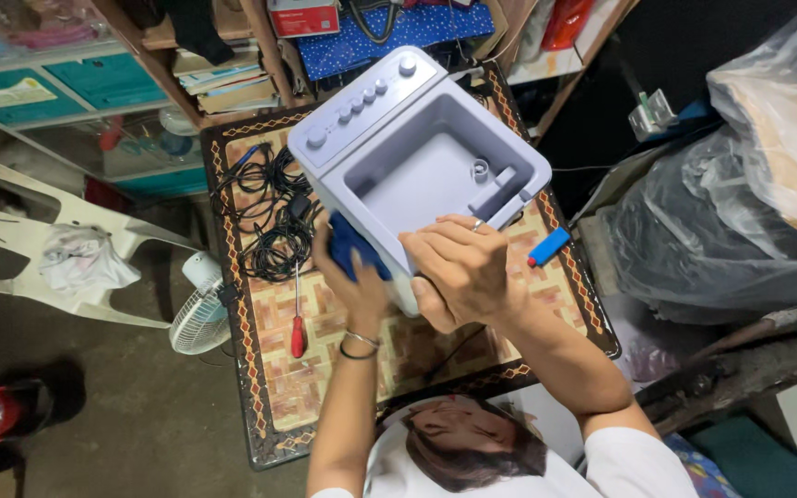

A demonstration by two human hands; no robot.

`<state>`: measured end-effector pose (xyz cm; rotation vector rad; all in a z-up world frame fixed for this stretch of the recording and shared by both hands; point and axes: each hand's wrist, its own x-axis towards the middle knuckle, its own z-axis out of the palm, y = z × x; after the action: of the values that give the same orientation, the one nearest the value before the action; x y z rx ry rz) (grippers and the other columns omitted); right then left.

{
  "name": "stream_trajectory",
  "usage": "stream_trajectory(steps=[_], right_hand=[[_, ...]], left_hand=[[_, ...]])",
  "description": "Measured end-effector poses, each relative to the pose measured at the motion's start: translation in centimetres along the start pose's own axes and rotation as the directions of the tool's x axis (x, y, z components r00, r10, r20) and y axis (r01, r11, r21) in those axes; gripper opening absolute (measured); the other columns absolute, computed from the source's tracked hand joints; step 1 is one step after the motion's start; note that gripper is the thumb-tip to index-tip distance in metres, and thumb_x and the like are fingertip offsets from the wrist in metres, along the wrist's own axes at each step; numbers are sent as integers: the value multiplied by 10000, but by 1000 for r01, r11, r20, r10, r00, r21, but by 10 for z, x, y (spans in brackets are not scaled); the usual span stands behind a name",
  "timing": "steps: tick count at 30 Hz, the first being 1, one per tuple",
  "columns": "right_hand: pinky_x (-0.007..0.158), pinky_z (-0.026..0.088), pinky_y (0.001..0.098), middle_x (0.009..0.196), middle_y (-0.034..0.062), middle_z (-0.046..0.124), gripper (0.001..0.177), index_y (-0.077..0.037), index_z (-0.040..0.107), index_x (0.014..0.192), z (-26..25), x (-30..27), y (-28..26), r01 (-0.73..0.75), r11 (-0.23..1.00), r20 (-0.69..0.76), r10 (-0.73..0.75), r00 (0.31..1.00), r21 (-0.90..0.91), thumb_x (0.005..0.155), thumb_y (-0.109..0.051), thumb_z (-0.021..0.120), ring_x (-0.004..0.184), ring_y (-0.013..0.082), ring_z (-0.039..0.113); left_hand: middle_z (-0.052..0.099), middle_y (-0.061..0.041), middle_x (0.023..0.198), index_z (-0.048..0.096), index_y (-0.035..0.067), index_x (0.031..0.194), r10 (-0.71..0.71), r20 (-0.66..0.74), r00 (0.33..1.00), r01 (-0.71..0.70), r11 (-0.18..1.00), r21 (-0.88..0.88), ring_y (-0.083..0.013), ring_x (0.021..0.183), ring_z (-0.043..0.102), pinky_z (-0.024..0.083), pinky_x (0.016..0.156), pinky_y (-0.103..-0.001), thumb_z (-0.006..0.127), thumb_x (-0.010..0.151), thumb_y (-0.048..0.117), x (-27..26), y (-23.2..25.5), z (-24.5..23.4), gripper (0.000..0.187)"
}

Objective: The person wipes the internal and external surfaces of a small white air cooler using a blue cloth, removing the rear grill to clean the vents by hand.

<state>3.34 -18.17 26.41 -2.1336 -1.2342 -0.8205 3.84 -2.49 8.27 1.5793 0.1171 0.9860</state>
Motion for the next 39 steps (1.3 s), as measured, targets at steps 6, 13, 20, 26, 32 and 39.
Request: stream_trajectory(steps=[6, 13, 20, 26, 32, 39], right_hand=[[866, 582, 452, 923, 166, 718, 452, 61, 691, 1052, 1, -6, -2, 14, 1000, -18, -14, 1000, 7, 835, -313, 562, 865, 327, 729], [913, 567, 490, 926, 136, 746, 527, 6, 718, 1022, -4, -29, 3, 8, 996, -54, -3, 999, 90, 993, -400, 384, 897, 324, 747], [873, 574, 464, 863, 128, 736, 534, 0, 735, 990, -3, -27, 15, 104, 984, -50, -98, 994, 142, 1020, -408, 391, 842, 295, 748], [912, 568, 474, 905, 146, 731, 534, 19, 717, 1011, -6, -25, 3, 30, 993, -29, -27, 999, 116, 1052, -388, 375, 876, 311, 736], [875, 562, 461, 858, 133, 720, 514, 19, 728, 992, 0, -28, 1, 41, 991, -104, -28, 994, 128, 1027, -363, 386, 841, 306, 735], [826, 571, 419, 827, 128, 715, 387, 19, 729, 960, 2, -17, 5, 69, 995, -126, -59, 990, 75, 855, -328, 594, 786, 281, 726]], left_hand=[[478, -215, 1460, 394, -53, 1487, -35, 29, 999, 35, 999, 8, -353, 1379, 467, 330, 1221, -460, 508, 1026, 196, 29, 34, -5, 537], [522, -108, 1186, 567, 196, 1229, 672, 320, 668, -715, 698, 26, -313, 1077, 511, 463, 930, -436, 661, 949, 340, -20, 89, -24, 329], [487, -172, 1160, 544, 142, 1096, 546, 117, 829, -554, 778, 296, -346, 1082, 484, 408, 912, -482, 585, 946, 187, 32, 50, -43, 162], [506, -156, 1119, 550, 156, 1022, 497, 43, 867, -486, 821, 300, -363, 1084, 513, 386, 979, -570, 593, 882, 223, 14, 66, -27, 161], [502, -70, 1121, 570, 263, 1027, 656, 160, 738, -675, 722, 154, -304, 1063, 503, 459, 896, -431, 767, 869, 324, -54, 58, -18, 260], [541, -115, 1064, 467, 147, 1038, 592, 84, 801, -593, 769, 240, -346, 1025, 520, 412, 894, -501, 677, 983, 312, 10, 11, -29, 273]])
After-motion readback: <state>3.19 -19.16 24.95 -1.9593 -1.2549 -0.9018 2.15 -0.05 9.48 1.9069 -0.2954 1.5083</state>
